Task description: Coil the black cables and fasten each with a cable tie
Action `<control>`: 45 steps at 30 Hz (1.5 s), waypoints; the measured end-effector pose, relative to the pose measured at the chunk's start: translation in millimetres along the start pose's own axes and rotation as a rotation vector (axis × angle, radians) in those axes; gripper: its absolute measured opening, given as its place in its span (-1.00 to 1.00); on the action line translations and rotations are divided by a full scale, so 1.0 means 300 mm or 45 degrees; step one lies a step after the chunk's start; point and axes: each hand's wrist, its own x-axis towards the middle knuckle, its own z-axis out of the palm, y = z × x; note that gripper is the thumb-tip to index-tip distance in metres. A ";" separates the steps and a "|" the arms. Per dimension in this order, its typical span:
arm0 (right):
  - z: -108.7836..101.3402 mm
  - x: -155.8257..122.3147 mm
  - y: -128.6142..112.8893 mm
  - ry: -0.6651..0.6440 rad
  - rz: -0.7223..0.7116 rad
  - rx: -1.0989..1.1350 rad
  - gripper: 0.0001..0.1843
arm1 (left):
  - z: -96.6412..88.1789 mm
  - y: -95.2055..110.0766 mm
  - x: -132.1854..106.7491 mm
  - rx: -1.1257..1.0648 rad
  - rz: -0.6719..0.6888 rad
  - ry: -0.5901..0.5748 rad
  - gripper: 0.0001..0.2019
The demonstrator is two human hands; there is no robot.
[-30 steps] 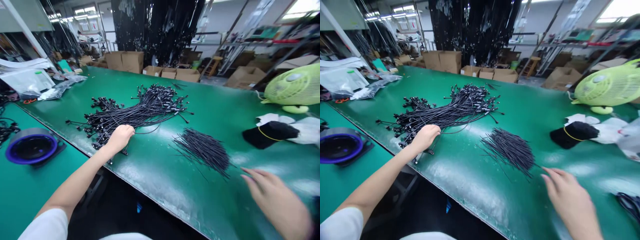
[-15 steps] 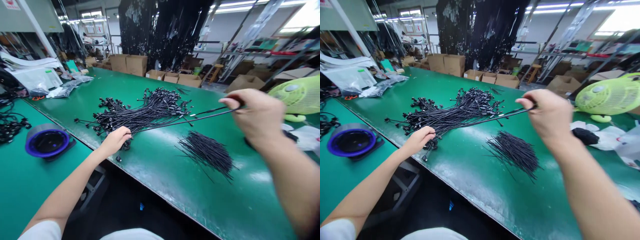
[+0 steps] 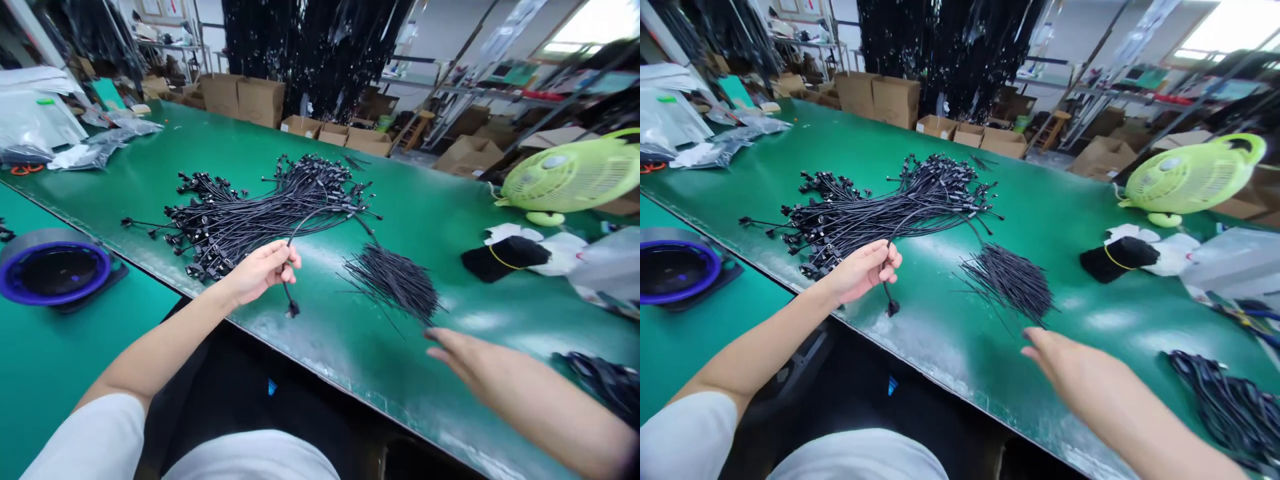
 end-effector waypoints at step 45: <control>0.039 0.132 -0.307 0.060 -0.413 0.587 -0.63 | 0.158 -0.153 -0.143 0.721 -0.059 -0.165 -0.59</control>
